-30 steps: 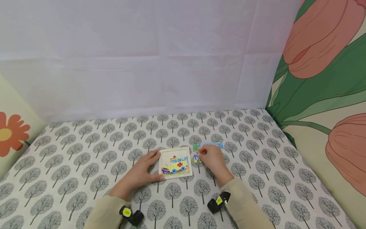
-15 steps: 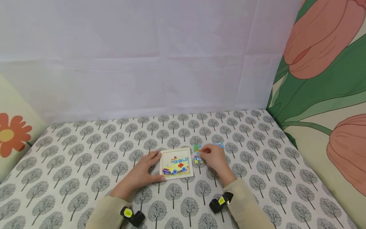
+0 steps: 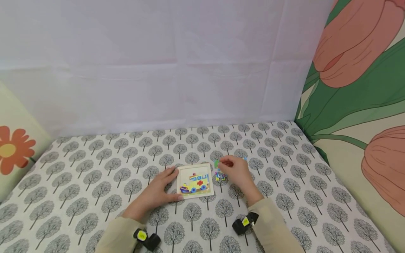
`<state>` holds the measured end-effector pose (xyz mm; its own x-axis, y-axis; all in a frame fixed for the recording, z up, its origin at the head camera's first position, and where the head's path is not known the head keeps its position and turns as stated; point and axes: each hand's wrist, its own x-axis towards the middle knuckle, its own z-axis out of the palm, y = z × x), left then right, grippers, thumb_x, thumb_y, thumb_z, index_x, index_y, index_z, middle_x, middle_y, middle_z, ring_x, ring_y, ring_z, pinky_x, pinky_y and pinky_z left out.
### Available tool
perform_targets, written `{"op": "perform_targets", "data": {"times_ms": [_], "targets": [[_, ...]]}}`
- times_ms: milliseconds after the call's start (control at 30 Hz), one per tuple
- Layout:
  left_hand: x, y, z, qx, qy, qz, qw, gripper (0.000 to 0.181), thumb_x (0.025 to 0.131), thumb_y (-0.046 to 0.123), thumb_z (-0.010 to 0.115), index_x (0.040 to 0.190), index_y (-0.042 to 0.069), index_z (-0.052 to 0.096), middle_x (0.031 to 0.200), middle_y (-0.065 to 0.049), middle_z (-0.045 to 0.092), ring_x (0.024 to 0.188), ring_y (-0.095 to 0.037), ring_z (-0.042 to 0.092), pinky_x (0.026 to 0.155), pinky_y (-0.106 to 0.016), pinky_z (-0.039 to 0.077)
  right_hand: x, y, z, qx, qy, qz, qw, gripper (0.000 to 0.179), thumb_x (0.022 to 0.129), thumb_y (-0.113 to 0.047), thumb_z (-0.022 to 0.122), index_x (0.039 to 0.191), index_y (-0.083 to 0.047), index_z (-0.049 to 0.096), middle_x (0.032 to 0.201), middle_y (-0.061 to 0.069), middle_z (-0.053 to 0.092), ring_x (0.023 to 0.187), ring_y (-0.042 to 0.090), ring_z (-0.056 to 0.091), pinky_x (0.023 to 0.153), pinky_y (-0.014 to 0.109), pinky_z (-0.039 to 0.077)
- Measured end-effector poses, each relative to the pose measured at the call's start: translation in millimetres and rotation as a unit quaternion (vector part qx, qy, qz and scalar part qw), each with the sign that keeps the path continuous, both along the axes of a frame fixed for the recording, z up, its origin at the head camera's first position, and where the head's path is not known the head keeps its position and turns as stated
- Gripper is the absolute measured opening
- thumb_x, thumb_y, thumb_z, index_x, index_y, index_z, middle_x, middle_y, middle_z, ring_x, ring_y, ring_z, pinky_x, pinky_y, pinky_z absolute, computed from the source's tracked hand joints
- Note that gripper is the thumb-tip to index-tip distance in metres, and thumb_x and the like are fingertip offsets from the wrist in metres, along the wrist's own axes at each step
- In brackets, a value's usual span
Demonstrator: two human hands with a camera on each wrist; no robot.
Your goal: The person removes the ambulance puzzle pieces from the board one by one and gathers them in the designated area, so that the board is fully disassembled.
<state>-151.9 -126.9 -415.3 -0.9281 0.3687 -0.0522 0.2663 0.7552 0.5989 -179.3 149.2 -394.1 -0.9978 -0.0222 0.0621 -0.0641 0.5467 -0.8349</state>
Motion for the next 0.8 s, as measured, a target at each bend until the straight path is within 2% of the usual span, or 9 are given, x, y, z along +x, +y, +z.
{"op": "perform_targets", "data": {"times_ms": [233,800], "targets": [[0.0,0.1,-0.2,0.000,0.002,0.000,1.0000,0.092,0.071,0.043,0.077,0.143,0.006,0.033,0.153,-0.011,0.021,0.141,-0.035,0.013,0.112,-0.055,0.016,0.5,-7,1.1,-0.041,0.006,0.036,0.9985,0.020,0.083,-0.016,0.069,0.099,-0.005,0.068,0.087,0.004,0.067,0.075,0.013,0.059,0.066,0.025,0.051],[0.1,0.2,-0.2,0.002,0.001,0.001,1.0000,0.092,0.071,0.045,0.076,0.143,0.006,0.033,0.153,-0.011,0.021,0.141,-0.035,0.014,0.111,-0.055,0.016,2.4,-30,-2.9,-0.056,0.009,0.102,0.9932,0.026,0.080,-0.017,0.073,0.102,-0.004,0.067,0.087,0.003,0.065,0.077,0.012,0.058,0.068,0.024,0.051]]}}
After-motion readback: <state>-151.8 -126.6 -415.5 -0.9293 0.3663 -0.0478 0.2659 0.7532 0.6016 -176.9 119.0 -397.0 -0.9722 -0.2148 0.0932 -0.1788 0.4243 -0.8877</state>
